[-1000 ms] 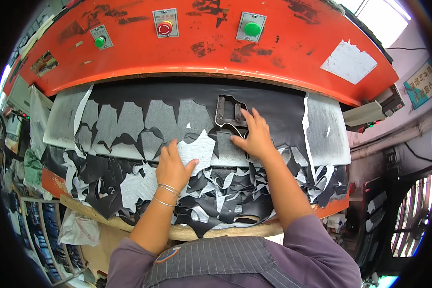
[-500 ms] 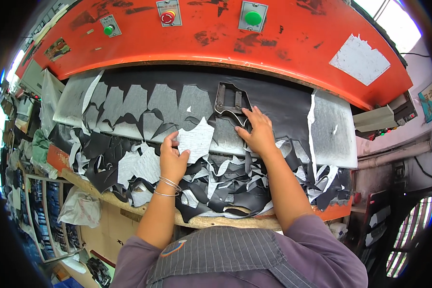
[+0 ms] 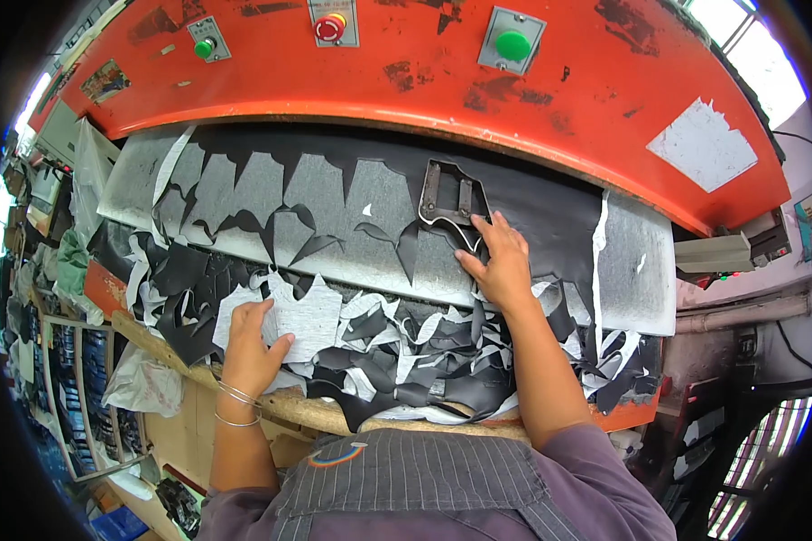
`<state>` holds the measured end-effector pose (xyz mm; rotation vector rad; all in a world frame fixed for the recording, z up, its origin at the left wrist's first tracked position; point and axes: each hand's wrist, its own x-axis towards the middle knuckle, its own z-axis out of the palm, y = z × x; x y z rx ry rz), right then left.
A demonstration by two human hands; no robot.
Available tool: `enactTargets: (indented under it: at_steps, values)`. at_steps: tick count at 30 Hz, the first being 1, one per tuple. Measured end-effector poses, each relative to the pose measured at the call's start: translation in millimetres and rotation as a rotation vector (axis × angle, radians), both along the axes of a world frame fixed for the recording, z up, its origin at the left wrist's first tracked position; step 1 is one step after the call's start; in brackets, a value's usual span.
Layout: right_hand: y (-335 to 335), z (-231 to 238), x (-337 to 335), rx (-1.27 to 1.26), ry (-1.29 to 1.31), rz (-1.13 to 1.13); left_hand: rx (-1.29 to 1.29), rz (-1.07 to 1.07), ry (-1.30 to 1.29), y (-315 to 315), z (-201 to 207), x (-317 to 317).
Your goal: Operating a hydraulic press with a metal die to cut specific shapes out of a roll of material.
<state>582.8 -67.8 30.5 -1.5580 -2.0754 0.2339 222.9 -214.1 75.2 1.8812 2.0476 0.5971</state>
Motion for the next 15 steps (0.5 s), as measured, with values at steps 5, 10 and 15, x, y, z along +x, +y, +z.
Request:
enactTargets:
  at_steps: [5,10,15]
  values:
    - [-8.1,-9.7,-0.9,-0.022,-0.055,-0.007,0.165,-0.074,-0.092,51.3,20.0,-7.2]
    - [-31.3,22.1,-14.1,0.077,0.056,-0.087,0.336,0.008,-0.362,114.2,13.7,-63.9]
    - [-20.3,116.8,-50.4,0.329,0.451,-0.011,0.791,0.153,-0.391,169.2,55.3,-124.6]
